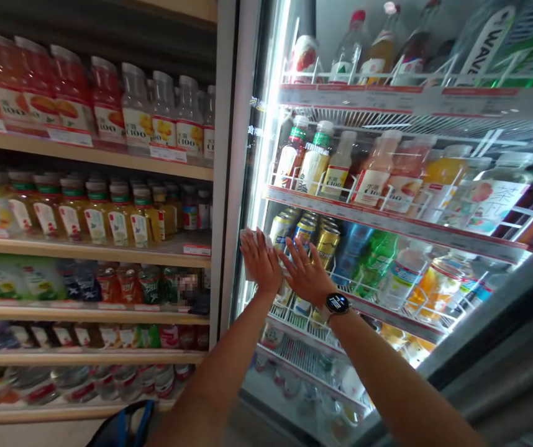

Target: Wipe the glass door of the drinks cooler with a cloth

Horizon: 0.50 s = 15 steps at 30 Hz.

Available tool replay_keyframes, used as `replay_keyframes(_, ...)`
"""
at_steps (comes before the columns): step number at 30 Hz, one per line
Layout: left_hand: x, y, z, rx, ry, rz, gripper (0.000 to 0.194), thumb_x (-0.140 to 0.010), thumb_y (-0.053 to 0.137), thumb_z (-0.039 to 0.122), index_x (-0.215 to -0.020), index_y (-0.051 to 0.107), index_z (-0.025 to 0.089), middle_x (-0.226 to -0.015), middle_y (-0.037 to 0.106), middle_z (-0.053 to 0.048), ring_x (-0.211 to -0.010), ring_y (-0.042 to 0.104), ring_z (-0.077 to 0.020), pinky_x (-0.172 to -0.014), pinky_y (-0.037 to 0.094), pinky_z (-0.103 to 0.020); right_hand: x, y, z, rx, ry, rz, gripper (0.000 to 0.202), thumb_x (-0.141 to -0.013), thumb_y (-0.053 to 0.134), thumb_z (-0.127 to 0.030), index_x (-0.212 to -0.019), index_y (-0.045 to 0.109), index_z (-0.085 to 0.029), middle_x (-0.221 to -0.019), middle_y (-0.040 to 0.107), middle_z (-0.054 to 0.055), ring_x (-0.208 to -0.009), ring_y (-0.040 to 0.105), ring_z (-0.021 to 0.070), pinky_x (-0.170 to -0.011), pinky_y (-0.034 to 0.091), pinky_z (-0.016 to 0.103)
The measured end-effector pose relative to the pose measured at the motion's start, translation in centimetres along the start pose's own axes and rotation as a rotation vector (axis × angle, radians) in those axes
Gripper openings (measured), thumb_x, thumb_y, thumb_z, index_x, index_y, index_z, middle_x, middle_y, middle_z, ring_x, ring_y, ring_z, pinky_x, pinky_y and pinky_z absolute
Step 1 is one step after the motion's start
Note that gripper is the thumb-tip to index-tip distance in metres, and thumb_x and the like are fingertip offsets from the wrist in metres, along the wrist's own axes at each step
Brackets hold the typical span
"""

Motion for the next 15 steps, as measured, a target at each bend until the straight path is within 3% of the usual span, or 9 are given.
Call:
replay_keyframes(5, 7.6, -0.8, -3.3, -0.049, 0.046, -0.015, 0.057, -0.102, 0.033, 0.028, -0.156, 0.021, 0.018, -0.164, 0.016, -0.014, -0.152, 0.007, -0.0273, -0.124, 0.011, -0.055, -0.1, 0.0, 0.0, 0.002, 0.007, -0.024, 0.075, -0.092, 0.057, -0.040, -0.155, 0.027, -0.011, -0.158, 0.032, 0.021, -0.147, 0.027, 0.0343, -0.120, 0.011, 0.057)
replay_keyframes(8, 10.3, -1.1, -4.4, -0.050, 0.090, -0.034, 0.058, -0.101, 0.034, 0.027, -0.157, 0.017, 0.021, -0.164, 0.014, -0.013, -0.152, 0.007, -0.0274, -0.123, 0.012, -0.055, -0.1, 0.1, 0.1, -0.018, 0.011, -0.032, 0.075, -0.092, 0.057, -0.038, -0.155, 0.026, -0.011, -0.159, 0.031, 0.021, -0.148, 0.026, 0.0342, -0.120, 0.011, 0.057)
replay_keyframes(11, 9.6, -0.8, -4.2, -0.044, 0.087, -0.046, 0.058, -0.102, 0.033, 0.028, -0.157, 0.015, 0.023, -0.164, 0.012, -0.010, -0.152, 0.004, -0.0267, -0.123, 0.010, -0.056, -0.1, 0.1, 0.1, -0.046, 0.023, -0.028, 0.076, -0.092, 0.056, -0.037, -0.156, 0.024, -0.011, -0.159, 0.030, 0.021, -0.149, 0.025, 0.0337, -0.119, 0.014, 0.057)
replay_keyframes(15, 4.3, 0.0, -1.8, -0.024, 0.062, -0.031, 0.058, -0.102, 0.032, 0.031, -0.157, 0.017, 0.023, -0.165, 0.012, -0.008, -0.153, 0.001, -0.0247, -0.125, 0.006, -0.054, 0.0, 0.2, 0.1, -0.050, 0.025, -0.019, 0.076, -0.093, 0.055, -0.037, -0.156, 0.023, -0.011, -0.160, 0.029, 0.021, -0.149, 0.025, 0.0336, -0.119, 0.017, 0.057)
Point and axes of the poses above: each hand's wrist, its own x-axis away from the middle knuckle, its own y-axis out of the palm, z = x × y, the point moved 6 cm from there along -x, towards the middle knuckle
